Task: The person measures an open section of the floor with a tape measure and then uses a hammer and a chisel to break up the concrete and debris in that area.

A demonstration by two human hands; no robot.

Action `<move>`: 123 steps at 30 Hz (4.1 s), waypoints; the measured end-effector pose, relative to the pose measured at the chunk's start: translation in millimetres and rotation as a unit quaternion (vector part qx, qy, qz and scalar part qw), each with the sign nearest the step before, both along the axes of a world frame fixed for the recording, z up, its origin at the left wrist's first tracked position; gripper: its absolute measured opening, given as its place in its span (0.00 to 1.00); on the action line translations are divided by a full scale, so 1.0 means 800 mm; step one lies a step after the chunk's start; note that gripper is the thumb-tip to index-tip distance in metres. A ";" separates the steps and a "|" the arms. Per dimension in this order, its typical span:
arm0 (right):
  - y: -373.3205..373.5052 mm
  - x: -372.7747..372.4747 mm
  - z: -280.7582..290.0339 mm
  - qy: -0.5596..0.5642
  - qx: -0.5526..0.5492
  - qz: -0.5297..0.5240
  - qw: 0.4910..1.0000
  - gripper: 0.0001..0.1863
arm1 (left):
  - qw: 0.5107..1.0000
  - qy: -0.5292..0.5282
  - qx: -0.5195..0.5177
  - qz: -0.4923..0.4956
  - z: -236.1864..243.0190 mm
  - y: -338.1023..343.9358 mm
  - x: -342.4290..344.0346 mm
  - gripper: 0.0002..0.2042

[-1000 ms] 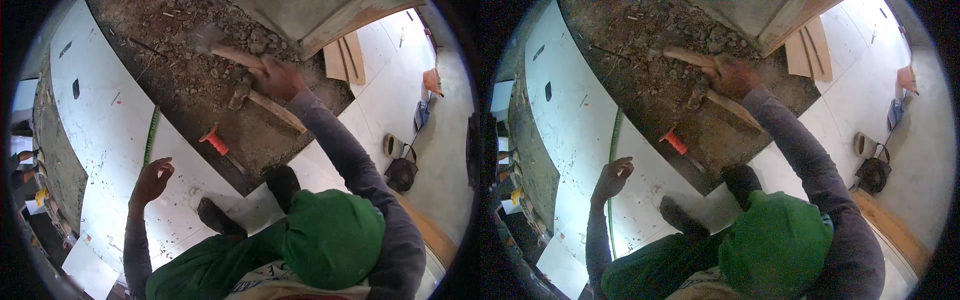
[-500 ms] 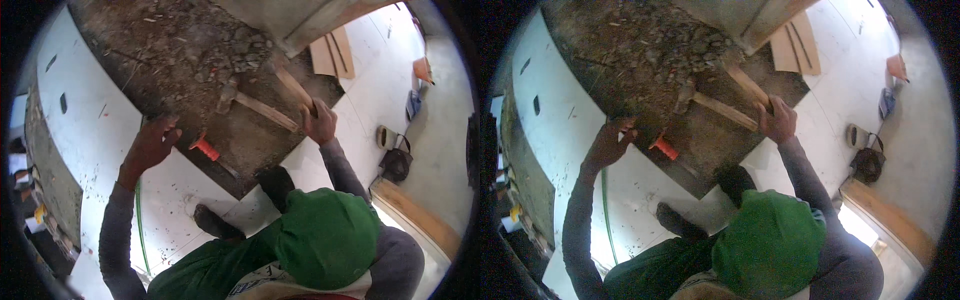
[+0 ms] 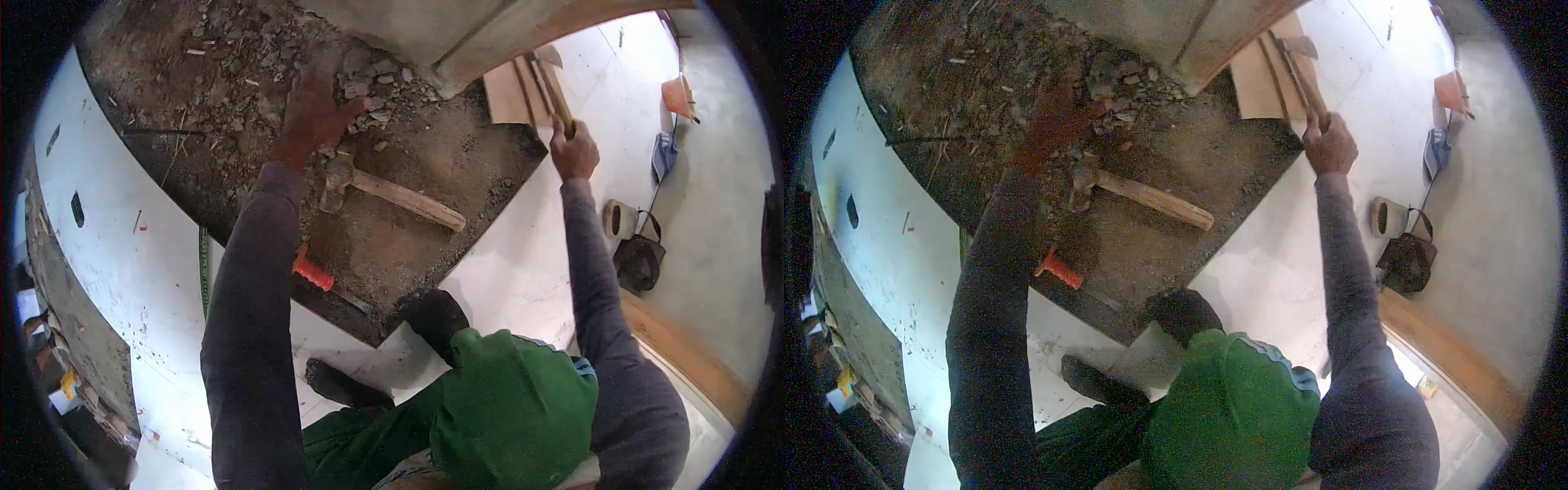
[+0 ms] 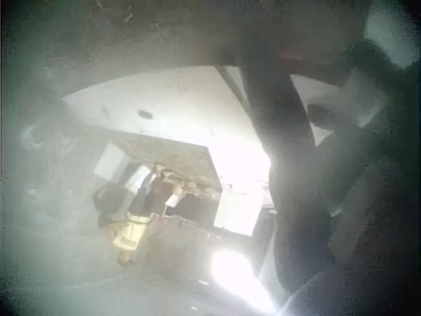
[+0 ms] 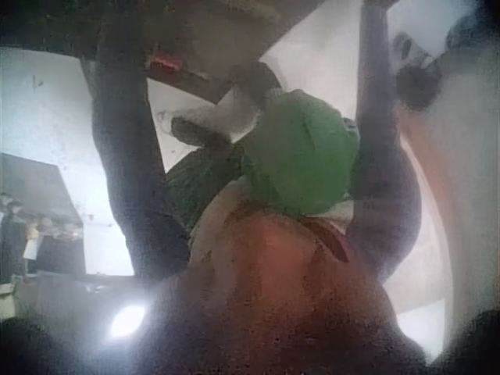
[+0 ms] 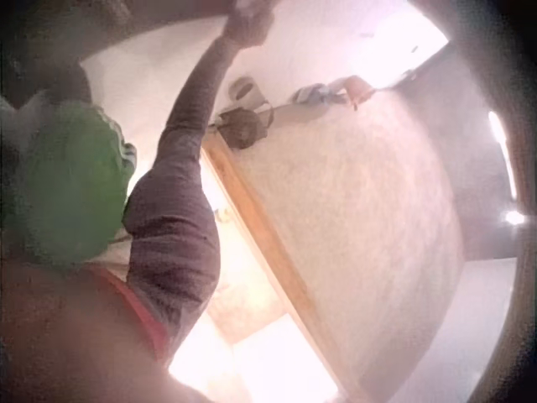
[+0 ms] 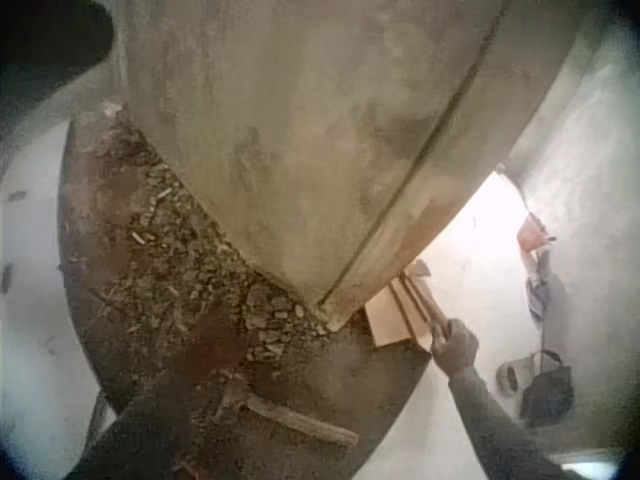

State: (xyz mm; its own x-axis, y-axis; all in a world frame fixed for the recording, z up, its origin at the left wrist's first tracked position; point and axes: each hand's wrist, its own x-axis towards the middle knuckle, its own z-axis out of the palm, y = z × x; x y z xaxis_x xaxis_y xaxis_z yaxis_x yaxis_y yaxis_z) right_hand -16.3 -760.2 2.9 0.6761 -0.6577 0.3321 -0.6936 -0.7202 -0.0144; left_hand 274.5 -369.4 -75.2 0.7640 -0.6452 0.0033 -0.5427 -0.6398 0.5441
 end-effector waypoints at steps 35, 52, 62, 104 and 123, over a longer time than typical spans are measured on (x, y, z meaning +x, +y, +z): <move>0.271 0.299 -0.144 0.238 0.034 0.388 0.890 0.44 | 0.996 0.059 0.009 0.060 0.006 0.048 -0.105 0.28; 0.294 0.203 -0.046 0.006 0.807 0.329 0.491 0.25 | 0.934 -0.343 -0.011 -0.100 0.124 0.232 -0.063 0.14; 0.504 0.158 0.131 0.469 0.616 0.388 0.500 0.15 | 0.825 0.382 -0.362 0.208 0.214 0.471 -0.311 0.10; 0.332 0.087 0.015 0.271 0.177 0.425 0.846 0.23 | 0.917 0.070 -0.033 0.392 0.222 0.802 -0.209 0.31; 0.294 0.050 -0.038 -0.018 0.257 0.298 0.919 0.31 | 0.980 0.186 -0.013 -0.070 0.052 0.289 -0.098 0.16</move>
State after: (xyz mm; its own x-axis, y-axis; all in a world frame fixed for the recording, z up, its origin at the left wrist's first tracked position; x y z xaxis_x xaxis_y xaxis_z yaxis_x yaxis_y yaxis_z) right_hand 24.0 -524.6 -27.1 0.9619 -0.2499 0.1107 -0.1699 -0.8640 -0.4740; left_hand 196.3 -138.3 -33.8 0.6197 -0.7470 -0.2408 -0.3847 -0.5566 0.7364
